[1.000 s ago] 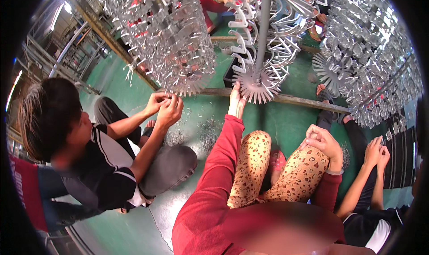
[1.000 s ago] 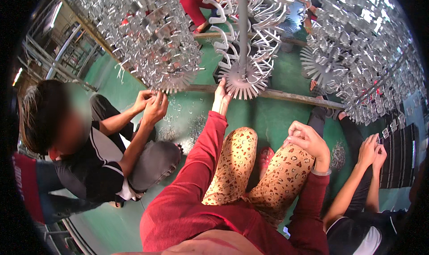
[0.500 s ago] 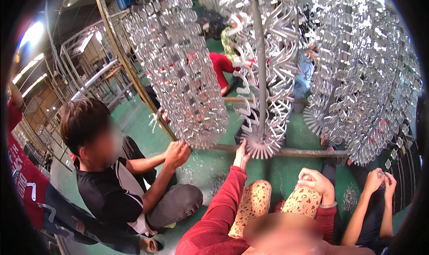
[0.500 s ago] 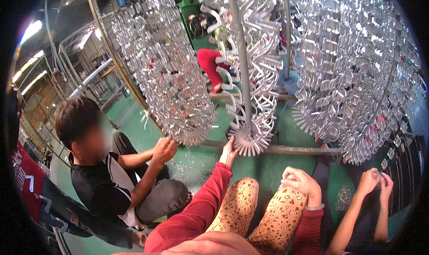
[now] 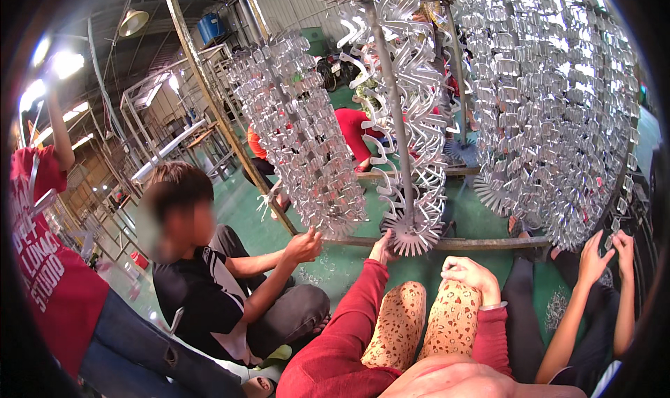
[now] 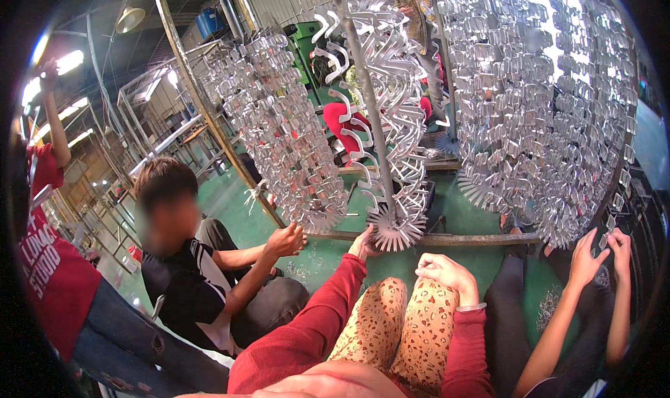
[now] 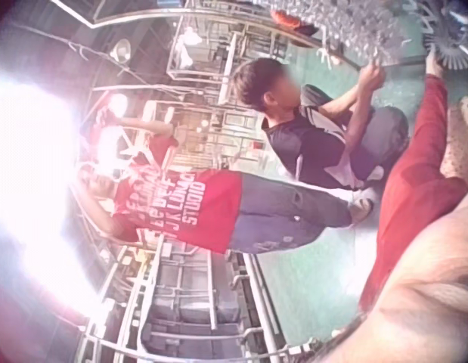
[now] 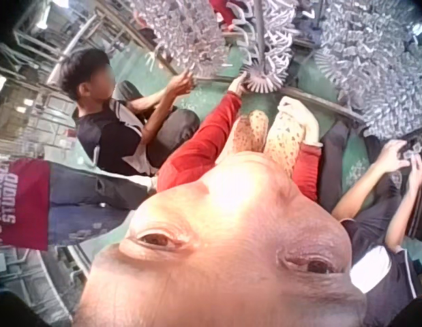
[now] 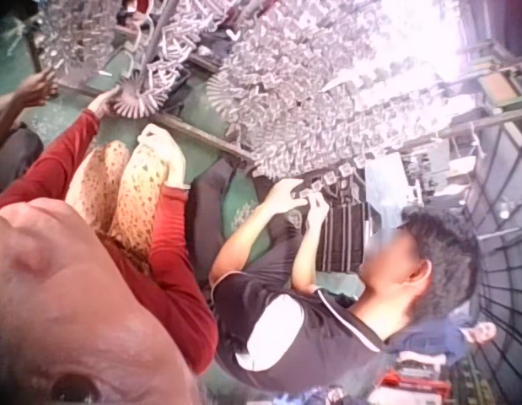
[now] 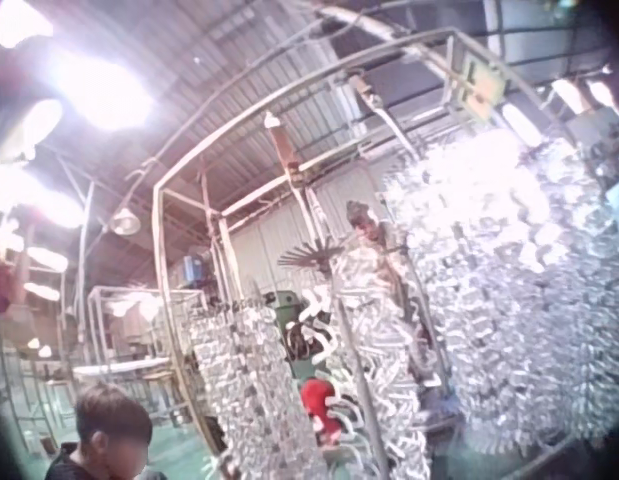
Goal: The person sits on the floor and attaches small curved metal components onto the rungs of multiple circular metal racks, handling the pieces one by one by hand while seated among other workers.
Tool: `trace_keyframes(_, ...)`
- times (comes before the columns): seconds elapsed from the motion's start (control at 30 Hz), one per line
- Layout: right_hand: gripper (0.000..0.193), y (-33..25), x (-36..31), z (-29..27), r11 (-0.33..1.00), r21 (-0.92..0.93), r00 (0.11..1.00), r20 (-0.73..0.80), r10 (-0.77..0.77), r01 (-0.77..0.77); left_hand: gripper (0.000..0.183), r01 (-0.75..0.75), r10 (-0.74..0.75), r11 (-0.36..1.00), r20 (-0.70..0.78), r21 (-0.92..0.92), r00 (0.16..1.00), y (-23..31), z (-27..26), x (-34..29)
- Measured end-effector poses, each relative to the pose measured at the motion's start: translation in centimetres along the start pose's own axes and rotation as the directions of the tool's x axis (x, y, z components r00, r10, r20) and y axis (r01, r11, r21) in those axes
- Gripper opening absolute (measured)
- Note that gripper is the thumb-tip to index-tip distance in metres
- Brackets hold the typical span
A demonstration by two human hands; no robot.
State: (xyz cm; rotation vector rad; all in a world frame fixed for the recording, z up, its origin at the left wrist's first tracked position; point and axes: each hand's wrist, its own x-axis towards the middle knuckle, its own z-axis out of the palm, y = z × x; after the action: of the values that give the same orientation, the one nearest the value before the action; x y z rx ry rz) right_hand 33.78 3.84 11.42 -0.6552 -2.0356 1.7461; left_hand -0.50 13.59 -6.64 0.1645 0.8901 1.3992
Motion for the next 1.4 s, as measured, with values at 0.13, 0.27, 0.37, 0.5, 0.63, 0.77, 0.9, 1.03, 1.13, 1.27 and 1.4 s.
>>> trace_keyframes(0.13,0.013,-1.0,-0.6,0.5,0.995,-0.104,0.997,-0.081,-0.019,0.011,0.042,0.022,-0.008,0.994,-0.130,0.105,0.991,-0.4,-0.4,-2.5)
trace_keyframes(0.27,0.010,-3.3,-1.5,1.4,0.987,-0.161,0.993,-0.112,-0.031,0.013,0.045,-0.045,0.055,0.997,-0.157,0.063,0.986,-1.5,-2.2,-3.9)
trace_keyframes(0.37,0.009,-4.2,-2.0,1.9,0.984,-0.175,0.994,-0.105,0.005,-0.023,0.048,-0.135,0.126,0.991,-0.270,-0.016,0.955,-3.8,-2.1,-5.0)
trace_keyframes(0.5,0.015,0.4,-0.6,-0.1,0.995,-0.094,0.997,-0.055,-0.051,0.046,0.050,-0.157,0.182,0.964,-0.101,0.216,0.978,-8.4,-1.0,-9.2)
trace_keyframes(0.63,0.014,0.3,-1.3,0.1,0.996,-0.087,0.997,-0.071,-0.017,0.011,0.039,-0.227,0.452,0.466,-0.010,0.855,0.892,-9.5,1.5,-12.6)
trace_keyframes(0.77,0.010,-4.0,-2.4,1.7,0.990,-0.134,0.993,-0.115,0.037,-0.053,0.040,-0.235,0.552,0.107,0.139,0.966,0.822,-9.4,-1.2,-13.4)
trace_keyframes(0.9,0.010,0.1,-1.3,-0.2,0.981,-0.151,0.988,-0.075,-0.138,0.126,0.044,-0.175,0.457,0.046,0.135,0.983,0.879,-9.9,-0.1,-14.6)
trace_keyframes(1.03,0.012,-0.1,-1.0,0.2,0.992,-0.070,0.994,-0.031,-0.109,0.107,0.056,-0.001,0.277,0.107,-0.029,0.994,0.961,-10.6,-2.5,-15.9)
trace_keyframes(1.13,0.015,-1.5,-1.5,0.8,1.000,0.026,1.000,-0.025,-0.014,0.014,0.062,0.038,0.229,0.173,-0.078,0.984,0.970,-10.6,-4.0,-17.0)
trace_keyframes(1.27,0.014,-0.9,-1.5,0.5,0.998,0.065,0.999,-0.033,-0.020,0.022,0.058,0.039,0.236,0.132,-0.069,0.991,0.969,-9.2,-6.3,-17.0)
trace_keyframes(1.4,0.014,0.0,-1.3,0.3,0.983,0.181,1.000,-0.015,0.014,-0.012,0.048,0.002,0.316,0.179,-0.060,0.984,0.947,-8.2,-8.8,-17.2)
